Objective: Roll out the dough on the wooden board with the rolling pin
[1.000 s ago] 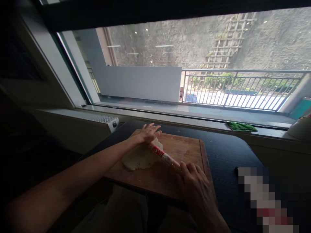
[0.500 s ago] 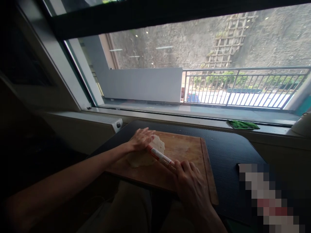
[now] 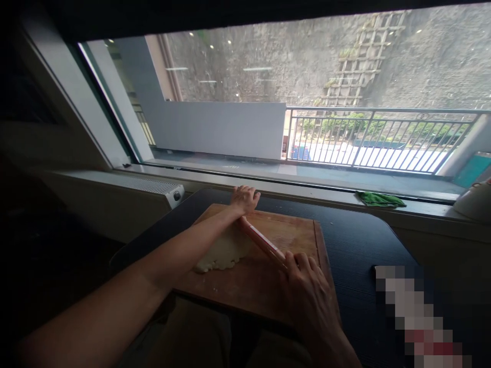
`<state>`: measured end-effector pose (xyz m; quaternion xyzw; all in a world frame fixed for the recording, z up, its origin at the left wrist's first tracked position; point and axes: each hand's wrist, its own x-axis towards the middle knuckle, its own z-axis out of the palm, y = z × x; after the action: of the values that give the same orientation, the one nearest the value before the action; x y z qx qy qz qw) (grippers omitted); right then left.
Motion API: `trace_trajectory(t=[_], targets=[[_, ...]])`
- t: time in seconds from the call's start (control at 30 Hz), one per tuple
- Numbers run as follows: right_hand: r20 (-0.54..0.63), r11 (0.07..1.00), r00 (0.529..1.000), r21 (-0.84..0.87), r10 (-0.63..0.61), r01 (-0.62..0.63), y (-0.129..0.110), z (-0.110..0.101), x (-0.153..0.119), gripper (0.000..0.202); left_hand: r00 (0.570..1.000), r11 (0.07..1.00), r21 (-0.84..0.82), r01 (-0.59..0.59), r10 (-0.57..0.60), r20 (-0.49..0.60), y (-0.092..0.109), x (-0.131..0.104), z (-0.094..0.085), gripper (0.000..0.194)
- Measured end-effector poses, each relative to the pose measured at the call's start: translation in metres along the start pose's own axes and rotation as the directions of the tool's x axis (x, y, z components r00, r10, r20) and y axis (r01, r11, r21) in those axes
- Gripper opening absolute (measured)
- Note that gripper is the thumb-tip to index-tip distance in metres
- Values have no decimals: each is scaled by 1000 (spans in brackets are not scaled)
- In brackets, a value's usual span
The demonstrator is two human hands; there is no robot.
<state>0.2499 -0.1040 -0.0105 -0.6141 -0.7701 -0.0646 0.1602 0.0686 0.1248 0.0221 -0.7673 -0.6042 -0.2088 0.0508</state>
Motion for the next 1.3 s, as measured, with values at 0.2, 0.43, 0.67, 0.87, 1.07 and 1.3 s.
trace_trajectory(t=[0.2, 0.43, 0.67, 0.87, 1.07, 1.3], targets=[[-55, 998, 997, -11, 55, -55, 12, 11, -2, 37, 980, 963, -192, 187, -196, -29, -22, 10, -14, 41], [-97, 995, 991, 6, 97, -97, 10, 13, -1, 34, 853, 972, -233, 41, 88, 514, -76, -36, -54, 30], [-147, 995, 984, 40, 95, -90, 9, 16, -4, 32, 693, 972, -163, 171, -1, 721, -72, -26, -59, 33], [-131, 993, 985, 53, 115, -109, 14, 23, -4, 33, 833, 822, -499, 275, 56, 551, -74, -44, -67, 26], [-99, 985, 990, 148, 105, -90, 19, 20, -5, 30, 873, 903, -246, 352, -222, 435, -118, -84, -79, 20], [-160, 920, 973, 328, -168, 213, -1, 12, -8, 26, 998, 996, -87, 4, 2, 68, -102, -92, -81, 31]])
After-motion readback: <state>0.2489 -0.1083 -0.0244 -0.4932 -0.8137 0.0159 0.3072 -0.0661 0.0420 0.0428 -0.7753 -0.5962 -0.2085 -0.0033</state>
